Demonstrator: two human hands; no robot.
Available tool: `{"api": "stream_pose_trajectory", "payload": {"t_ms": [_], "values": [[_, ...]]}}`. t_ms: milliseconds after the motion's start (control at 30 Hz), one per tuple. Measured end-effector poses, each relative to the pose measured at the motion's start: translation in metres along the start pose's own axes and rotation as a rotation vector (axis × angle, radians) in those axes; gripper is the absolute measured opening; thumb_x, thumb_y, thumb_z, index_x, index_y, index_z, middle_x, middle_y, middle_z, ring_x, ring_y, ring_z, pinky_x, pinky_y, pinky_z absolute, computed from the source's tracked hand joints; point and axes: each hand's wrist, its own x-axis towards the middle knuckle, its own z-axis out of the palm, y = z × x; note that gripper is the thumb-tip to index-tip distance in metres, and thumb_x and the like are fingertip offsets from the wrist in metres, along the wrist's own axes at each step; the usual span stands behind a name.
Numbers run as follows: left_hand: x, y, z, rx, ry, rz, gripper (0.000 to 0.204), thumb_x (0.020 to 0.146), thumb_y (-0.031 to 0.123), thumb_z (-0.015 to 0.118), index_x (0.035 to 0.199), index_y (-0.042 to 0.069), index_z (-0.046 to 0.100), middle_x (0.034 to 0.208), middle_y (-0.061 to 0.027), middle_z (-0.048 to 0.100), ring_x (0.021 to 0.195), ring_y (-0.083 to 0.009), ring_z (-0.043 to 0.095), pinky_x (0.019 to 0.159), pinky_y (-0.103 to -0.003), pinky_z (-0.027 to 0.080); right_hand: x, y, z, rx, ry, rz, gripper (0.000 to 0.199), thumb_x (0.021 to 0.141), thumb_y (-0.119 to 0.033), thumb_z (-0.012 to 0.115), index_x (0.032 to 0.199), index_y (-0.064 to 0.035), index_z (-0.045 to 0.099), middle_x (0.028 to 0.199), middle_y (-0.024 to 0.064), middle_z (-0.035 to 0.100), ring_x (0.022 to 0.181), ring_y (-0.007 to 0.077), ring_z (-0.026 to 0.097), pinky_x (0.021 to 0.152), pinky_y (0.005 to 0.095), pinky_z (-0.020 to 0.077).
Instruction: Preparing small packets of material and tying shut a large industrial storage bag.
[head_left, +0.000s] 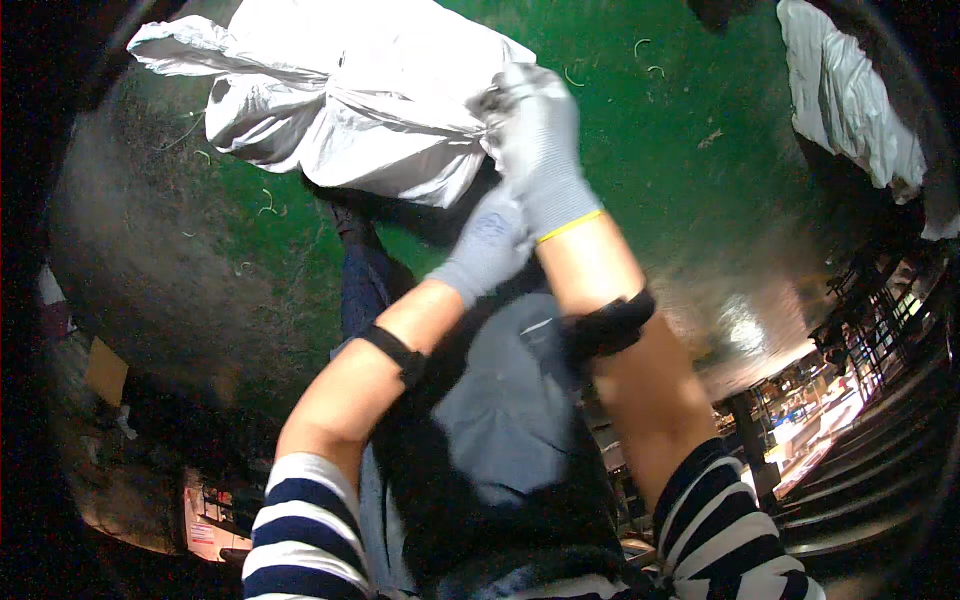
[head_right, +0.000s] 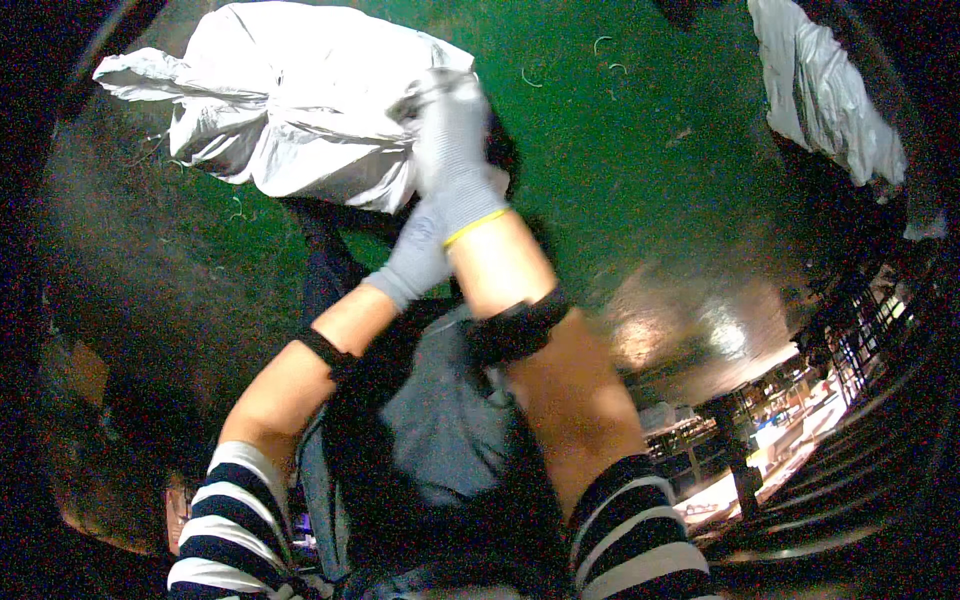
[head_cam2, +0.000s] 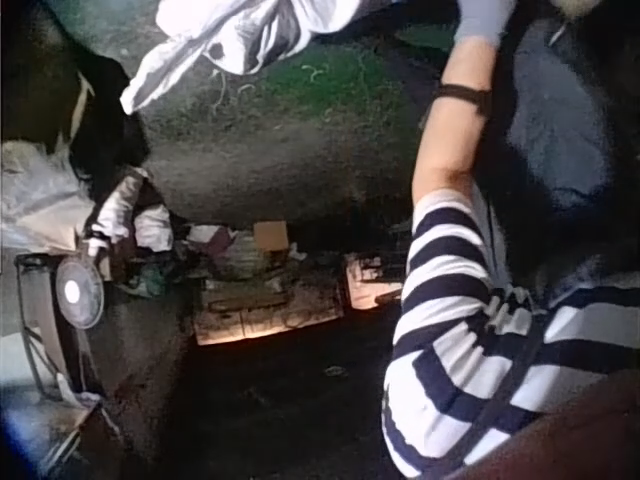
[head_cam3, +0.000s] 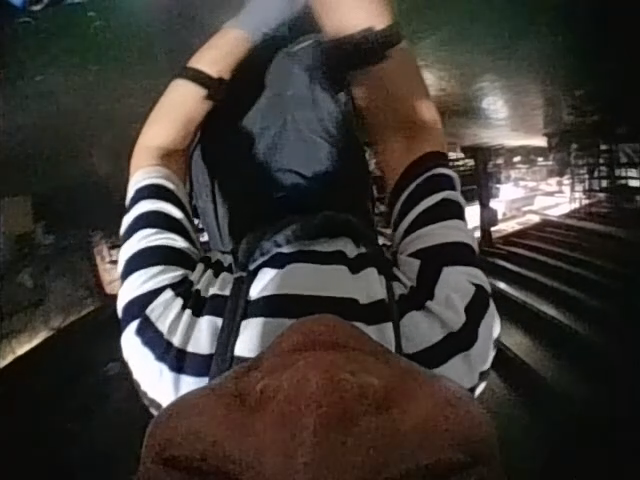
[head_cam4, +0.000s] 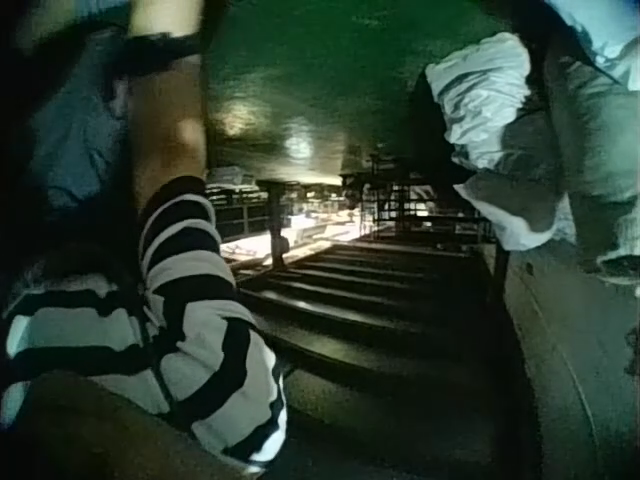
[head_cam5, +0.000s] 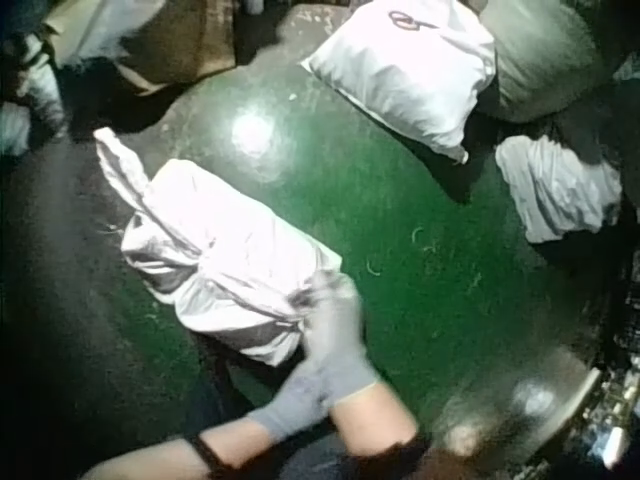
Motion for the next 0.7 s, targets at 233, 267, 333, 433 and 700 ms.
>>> {"api": "stream_pose_trajectory", "payload": {"t_ms": [233,267,333,433,700], "values": [[-0.045,-0.024,-0.035,0.216,0.194,-0.403,0.014,0.082,0.001,0.048,0.082,0.004,0.062,0.084,-0.0116,0.065,0.081,-0.0206,0.062,0.077,-0.033,0.049,-0.060,0.089,-0.048,-0.519,-0.039,-0.337,0.012,0.090,-0.013,0.055,0.090,-0.0012,0.051,0.073,0.0075,0.054,0.065,0.0157,0.054,0.059,0.0323,0.0450],[-0.058,-0.048,-0.080,-0.134,0.560,-0.467,0.018,0.082,-0.002,0.044,0.074,0.001,0.059,0.078,-0.0100,0.065,0.071,-0.0196,0.062,0.073,-0.030,0.050,-0.068,0.087,-0.032,-0.268,0.035,-0.149,0.010,0.091,-0.012,0.053,0.090,-0.0022,0.052,0.074,0.0055,0.055,0.068,0.0147,0.054,0.059,0.0306,0.0450],[-0.034,-0.033,-0.131,-0.234,0.677,-0.497,0.022,0.080,-0.006,0.040,0.080,-0.002,0.062,0.076,-0.0077,0.065,0.074,-0.0144,0.061,0.070,-0.028,0.050,-0.066,0.085,-0.040,0.371,0.104,0.145,0.008,0.094,-0.010,0.048,0.096,-0.0050,0.054,0.082,0.0017,0.058,0.074,0.0111,0.054,0.060,0.0274,0.0462],[0.031,-0.011,-0.127,-0.258,0.120,-0.276,0.034,0.073,0.001,0.050,0.104,0.003,0.063,0.092,-0.0129,0.066,0.092,-0.0194,0.063,0.081,-0.032,0.049,-0.066,0.105,-0.039,0.857,0.373,0.402,0.022,0.095,-0.019,0.048,0.110,-0.0056,0.057,0.103,0.0072,0.061,0.084,0.0197,0.060,0.072,0.0344,0.0517],[0.067,-0.003,-0.063,0.798,-0.529,0.141,0.034,0.071,0.012,0.060,0.105,0.009,0.058,0.093,-0.0098,0.060,0.092,-0.0281,0.058,0.093,-0.042,0.038,-0.003,0.109,-0.102,0.933,0.453,0.510,0.030,0.094,-0.022,0.037,0.108,-0.0052,0.058,0.111,0.0129,0.061,0.101,0.0287,0.058,0.092,0.0444,0.0456]]}}
